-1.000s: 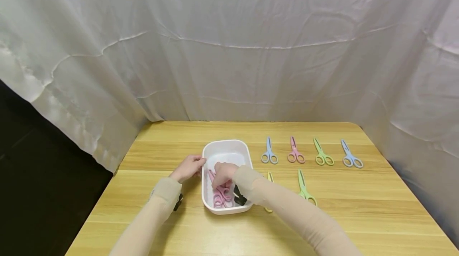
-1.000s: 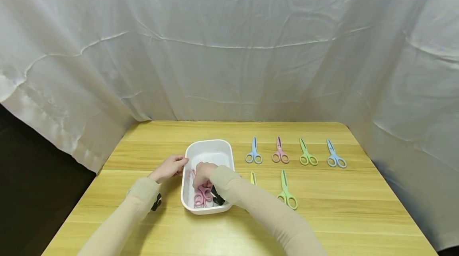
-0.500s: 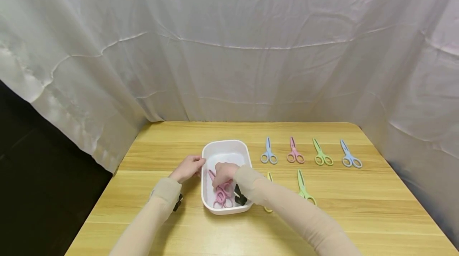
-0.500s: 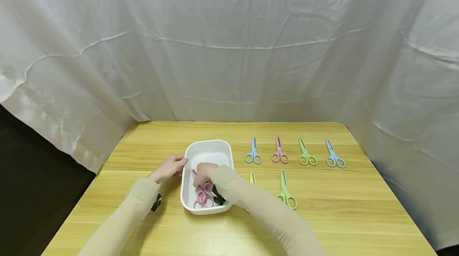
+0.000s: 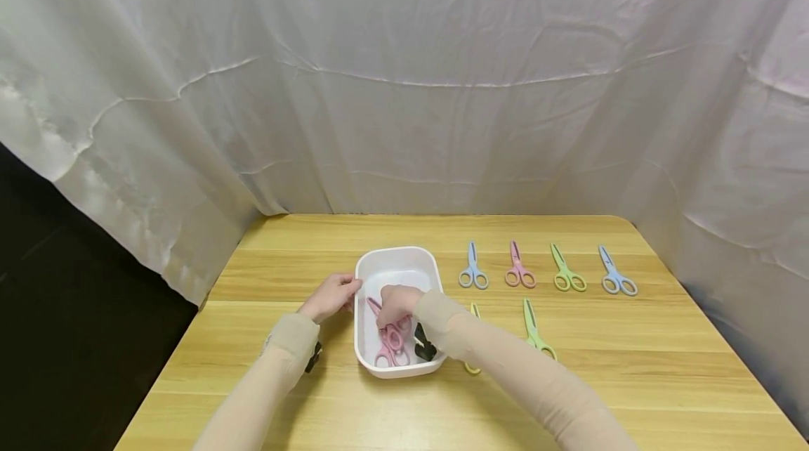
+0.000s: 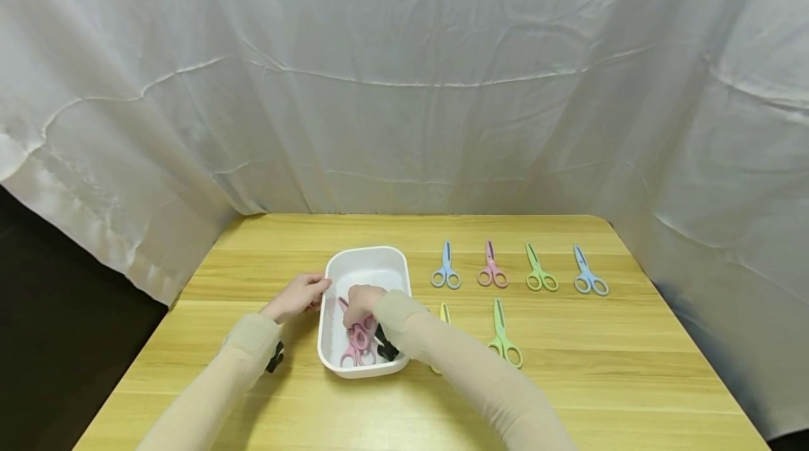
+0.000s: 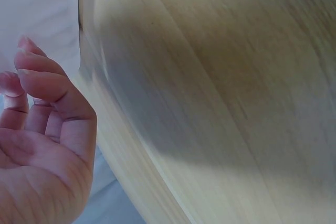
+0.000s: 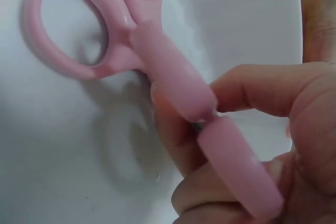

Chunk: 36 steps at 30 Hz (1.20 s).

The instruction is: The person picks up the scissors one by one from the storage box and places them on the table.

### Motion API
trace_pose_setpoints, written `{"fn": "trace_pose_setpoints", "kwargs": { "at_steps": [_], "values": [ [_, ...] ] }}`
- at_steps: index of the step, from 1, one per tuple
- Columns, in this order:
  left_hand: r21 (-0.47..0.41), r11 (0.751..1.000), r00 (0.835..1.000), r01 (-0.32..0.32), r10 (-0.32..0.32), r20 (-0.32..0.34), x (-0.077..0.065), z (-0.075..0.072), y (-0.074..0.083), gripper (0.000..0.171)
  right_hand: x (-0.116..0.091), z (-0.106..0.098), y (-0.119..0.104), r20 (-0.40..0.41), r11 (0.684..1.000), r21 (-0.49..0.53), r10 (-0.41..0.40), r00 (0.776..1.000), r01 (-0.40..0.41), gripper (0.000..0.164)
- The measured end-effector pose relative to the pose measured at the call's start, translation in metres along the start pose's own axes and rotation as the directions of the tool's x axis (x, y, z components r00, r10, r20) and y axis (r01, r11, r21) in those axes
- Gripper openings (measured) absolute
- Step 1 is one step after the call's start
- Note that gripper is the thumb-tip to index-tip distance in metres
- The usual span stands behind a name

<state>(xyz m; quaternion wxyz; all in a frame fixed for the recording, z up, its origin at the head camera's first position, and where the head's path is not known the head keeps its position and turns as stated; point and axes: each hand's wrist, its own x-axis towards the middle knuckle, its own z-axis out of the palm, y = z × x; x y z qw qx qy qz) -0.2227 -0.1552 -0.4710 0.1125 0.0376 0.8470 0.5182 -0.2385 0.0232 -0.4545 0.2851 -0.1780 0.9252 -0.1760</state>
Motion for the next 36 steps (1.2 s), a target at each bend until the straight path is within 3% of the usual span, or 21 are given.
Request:
{"fn": "trace_pose_setpoints", "kwargs": {
  "at_steps": [21, 30, 36],
  "values": [
    [-0.025, 0.999, 1.0, 0.028, -0.028, -0.013, 0.002, 0.003, 0.001, 0.035, -0.007, -0.009, 0.009, -0.031, 0.983, 0.177, -0.037, 0.999, 0.042, 0.025],
    [0.056, 0.998, 0.998, 0.01, -0.007, -0.055, 0.003, 0.005, 0.004, 0.028, -0.011, -0.012, 0.014, -0.055, 0.964, 0.255, -0.061, 0.997, 0.074, 0.033],
    [0.08, 0.997, 0.998, 0.011, -0.006, -0.06, 0.003, 0.004, 0.003, 0.028, -0.011, -0.012, 0.017, -0.073, 0.937, 0.333, -0.084, 0.994, 0.104, 0.025]
  ]
}}
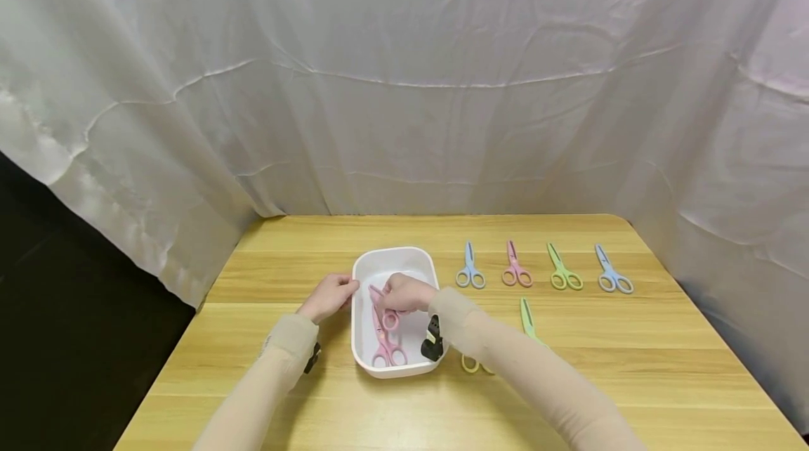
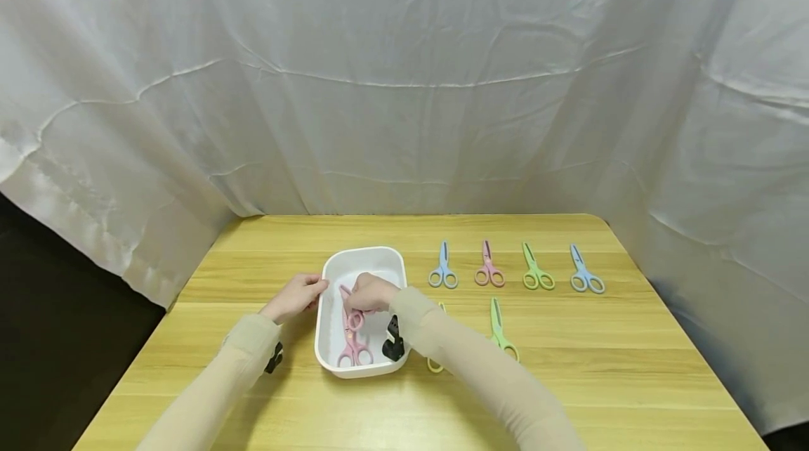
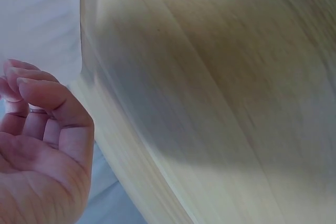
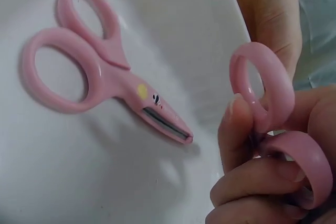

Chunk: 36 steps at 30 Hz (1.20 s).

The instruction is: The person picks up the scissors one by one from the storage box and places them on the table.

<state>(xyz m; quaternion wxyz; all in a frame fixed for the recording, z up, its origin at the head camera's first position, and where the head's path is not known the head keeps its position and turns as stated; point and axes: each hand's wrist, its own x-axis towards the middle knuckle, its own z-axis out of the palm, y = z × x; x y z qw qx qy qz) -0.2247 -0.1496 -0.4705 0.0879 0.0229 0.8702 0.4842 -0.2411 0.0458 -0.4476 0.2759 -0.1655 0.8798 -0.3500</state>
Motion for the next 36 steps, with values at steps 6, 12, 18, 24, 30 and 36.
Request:
{"fn": "trace_pose_setpoints", "kwargs": {
  "at_steps": [6, 12, 18, 24, 30, 36],
  "values": [
    [0.03, 0.999, 1.0, -0.014, 0.014, -0.027, 0.002, 0.0, 0.0, 0.029, -0.006, -0.004, 0.001, -0.051, 0.999, 0.049, -0.015, 0.999, 0.018, 0.017],
    [0.055, 0.998, 0.999, -0.003, 0.006, -0.048, 0.005, 0.001, -0.001, 0.028, -0.013, -0.008, 0.001, -0.089, 0.993, 0.114, -0.023, 0.996, 0.033, 0.021],
    [0.09, 0.996, 0.995, 0.002, 0.007, -0.097, 0.008, 0.004, -0.001, 0.028, -0.013, -0.011, 0.007, -0.131, 0.979, 0.195, -0.034, 0.991, 0.06, 0.024],
    [0.155, 0.988, 0.986, 0.012, 0.014, -0.167, 0.008, 0.009, -0.001, 0.029, -0.015, -0.014, 0.017, -0.172, 0.969, 0.229, -0.049, 0.984, 0.088, 0.026],
    [0.204, 0.979, 0.978, 0.031, 0.012, -0.209, 0.009, 0.012, 0.001, 0.03, -0.019, -0.016, 0.022, -0.183, 0.941, 0.316, -0.063, 0.981, 0.119, 0.03],
    [0.193, 0.98, 0.972, 0.054, -0.008, -0.235, 0.01, 0.014, 0.001, 0.03, -0.026, -0.018, 0.027, -0.225, 0.913, 0.385, -0.048, 0.973, 0.134, 0.03]
  ]
}}
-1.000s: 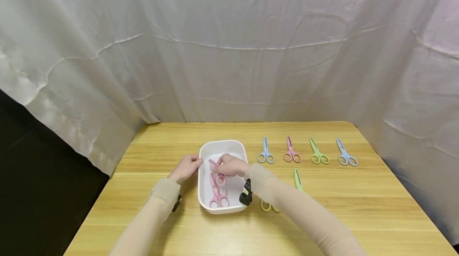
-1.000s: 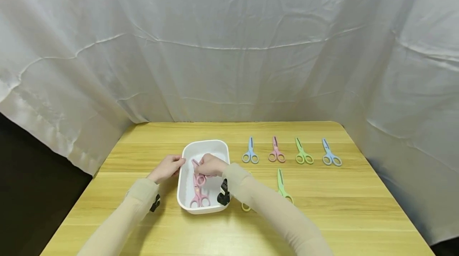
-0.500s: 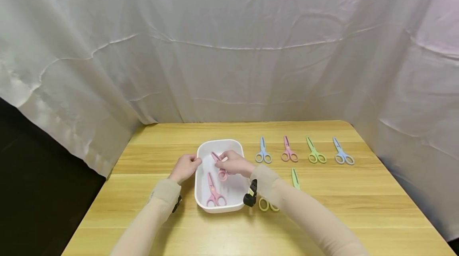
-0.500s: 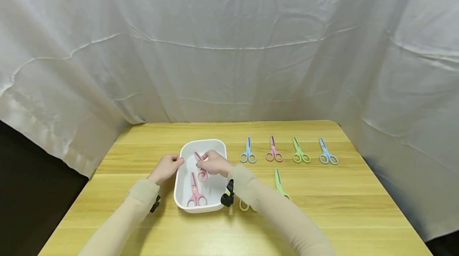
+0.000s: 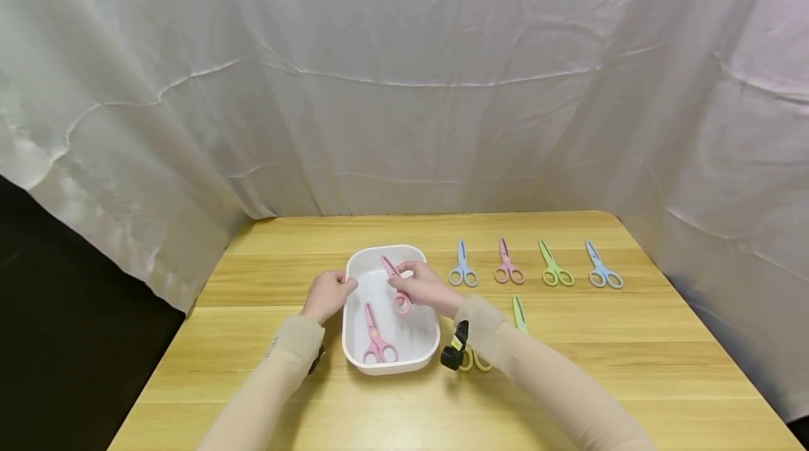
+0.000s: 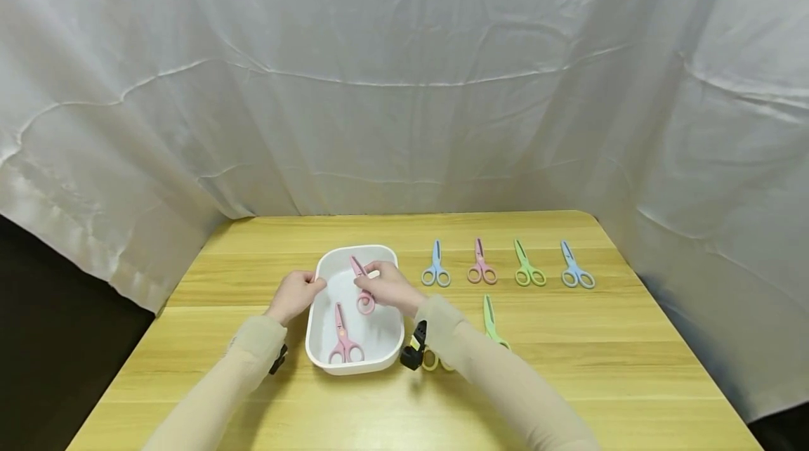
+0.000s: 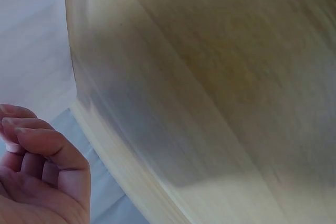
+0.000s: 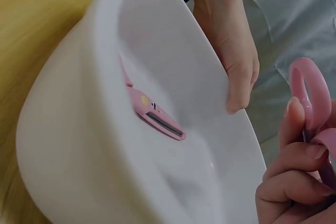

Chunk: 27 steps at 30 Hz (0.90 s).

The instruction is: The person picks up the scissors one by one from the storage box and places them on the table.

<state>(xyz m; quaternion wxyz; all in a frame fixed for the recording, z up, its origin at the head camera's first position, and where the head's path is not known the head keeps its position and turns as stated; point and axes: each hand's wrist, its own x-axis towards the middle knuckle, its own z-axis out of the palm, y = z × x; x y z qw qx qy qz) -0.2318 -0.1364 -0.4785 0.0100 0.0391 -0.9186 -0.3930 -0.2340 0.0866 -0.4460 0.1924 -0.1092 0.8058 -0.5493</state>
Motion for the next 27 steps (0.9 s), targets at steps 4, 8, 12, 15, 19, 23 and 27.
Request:
{"fn": "trace_pose_setpoints", "kwargs": {
  "at_steps": [4, 8, 12, 15, 19, 23, 27],
  "values": [
    [-0.009, 1.0, 1.0, 0.011, -0.011, -0.002, 0.0, 0.001, 0.001, 0.03, -0.005, -0.006, 0.003, -0.021, 0.999, 0.039, -0.01, 1.0, 0.011, 0.032],
    [-0.014, 1.0, 1.0, 0.021, -0.021, 0.001, 0.0, 0.002, 0.001, 0.031, -0.01, -0.012, 0.004, -0.037, 0.997, 0.065, -0.027, 0.999, 0.029, 0.031],
    [-0.014, 0.999, 0.999, 0.032, -0.032, 0.007, 0.001, 0.001, 0.001, 0.032, -0.013, -0.017, 0.01, -0.051, 0.997, 0.072, -0.036, 0.998, 0.039, 0.031],
    [-0.004, 1.0, 0.999, 0.03, -0.03, 0.01, 0.0, 0.001, 0.001, 0.03, -0.015, -0.021, 0.014, -0.058, 0.996, 0.074, -0.037, 0.998, 0.041, 0.034],
    [0.021, 0.999, 1.0, 0.028, -0.028, 0.007, 0.001, 0.001, 0.002, 0.027, -0.019, -0.027, 0.017, -0.068, 0.996, 0.081, -0.028, 0.997, 0.034, 0.037],
    [0.03, 0.999, 1.0, 0.03, -0.03, 0.005, 0.001, 0.001, 0.003, 0.024, -0.023, -0.032, 0.023, -0.066, 0.995, 0.093, -0.026, 0.997, 0.032, 0.038],
    [0.025, 0.999, 1.0, 0.03, -0.03, 0.005, 0.001, 0.001, 0.004, 0.026, -0.026, -0.039, 0.029, -0.052, 0.992, 0.124, -0.031, 0.998, 0.037, 0.04]
  ]
}}
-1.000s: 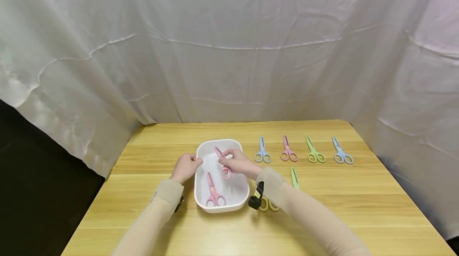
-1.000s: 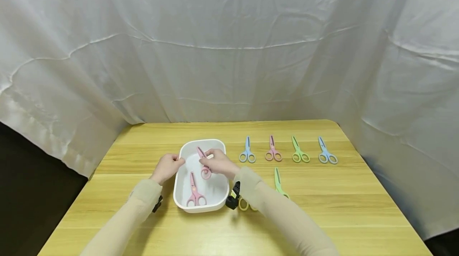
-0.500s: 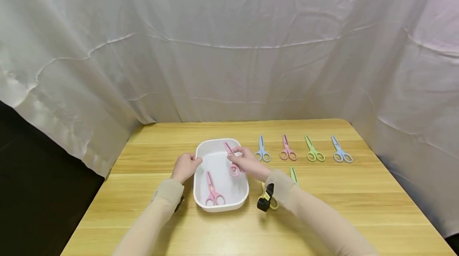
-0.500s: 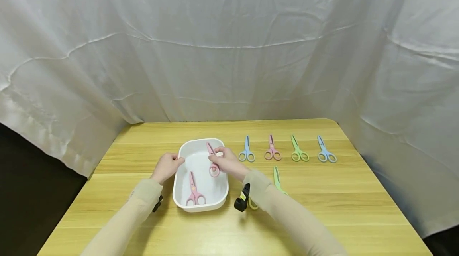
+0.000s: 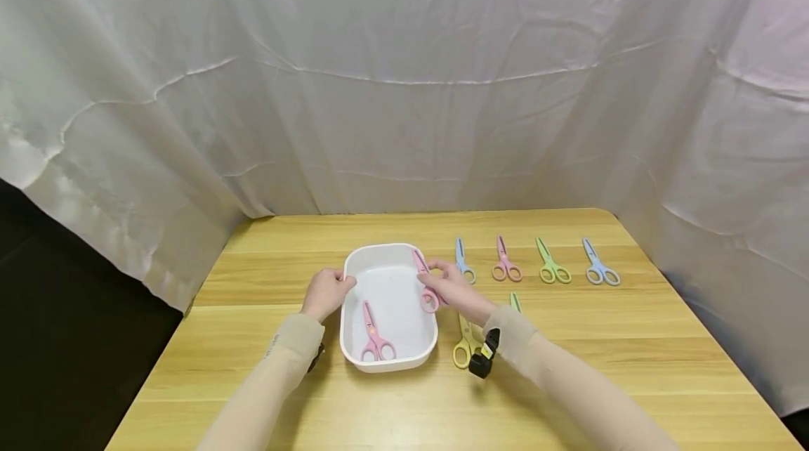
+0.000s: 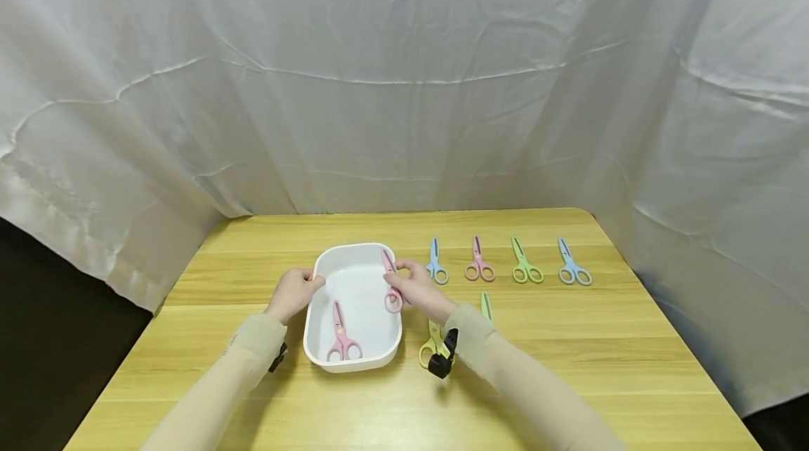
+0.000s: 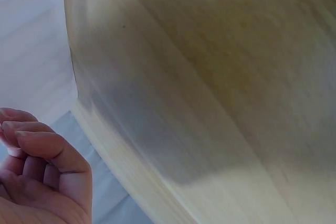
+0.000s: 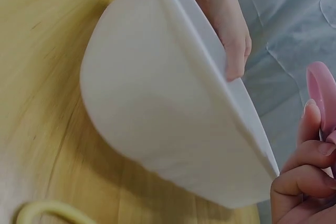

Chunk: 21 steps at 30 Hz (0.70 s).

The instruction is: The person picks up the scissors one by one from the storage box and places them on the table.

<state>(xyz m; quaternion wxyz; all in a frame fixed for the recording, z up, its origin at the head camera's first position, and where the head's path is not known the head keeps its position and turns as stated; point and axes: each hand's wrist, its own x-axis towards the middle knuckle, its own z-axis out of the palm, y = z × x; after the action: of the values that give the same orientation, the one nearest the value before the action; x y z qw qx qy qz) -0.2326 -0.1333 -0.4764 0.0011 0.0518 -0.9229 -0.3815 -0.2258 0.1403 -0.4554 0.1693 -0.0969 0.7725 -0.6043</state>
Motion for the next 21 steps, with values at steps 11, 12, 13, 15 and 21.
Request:
{"fn": "trace_pose_setpoints", "kwargs": {
  "at_steps": [11, 12, 13, 15, 21],
  "values": [
    [-0.007, 1.0, 1.0, 0.006, -0.006, -0.003, 0.0, 0.001, -0.001, 0.026, -0.009, -0.028, 0.018, -0.016, 1.0, 0.014, -0.006, 1.0, 0.006, 0.041],
    [-0.005, 1.0, 1.0, 0.005, -0.005, -0.003, 0.0, 0.001, 0.0, 0.027, -0.009, -0.031, 0.02, -0.018, 1.0, 0.011, -0.006, 1.0, 0.007, 0.04],
    [-0.004, 1.0, 1.0, 0.005, -0.005, -0.002, 0.0, 0.0, 0.0, 0.027, -0.01, -0.034, 0.022, -0.021, 1.0, 0.007, -0.007, 1.0, 0.008, 0.04],
    [-0.005, 1.0, 1.0, 0.003, -0.003, -0.002, -0.001, 0.0, 0.001, 0.026, -0.012, -0.039, 0.025, -0.032, 1.0, -0.004, -0.005, 0.999, 0.005, 0.04],
    [-0.005, 1.0, 1.0, 0.005, -0.005, 0.004, -0.002, -0.001, 0.003, 0.026, -0.019, -0.054, 0.034, -0.067, 1.0, -0.014, 0.003, 0.998, -0.004, 0.046]
  ]
}}
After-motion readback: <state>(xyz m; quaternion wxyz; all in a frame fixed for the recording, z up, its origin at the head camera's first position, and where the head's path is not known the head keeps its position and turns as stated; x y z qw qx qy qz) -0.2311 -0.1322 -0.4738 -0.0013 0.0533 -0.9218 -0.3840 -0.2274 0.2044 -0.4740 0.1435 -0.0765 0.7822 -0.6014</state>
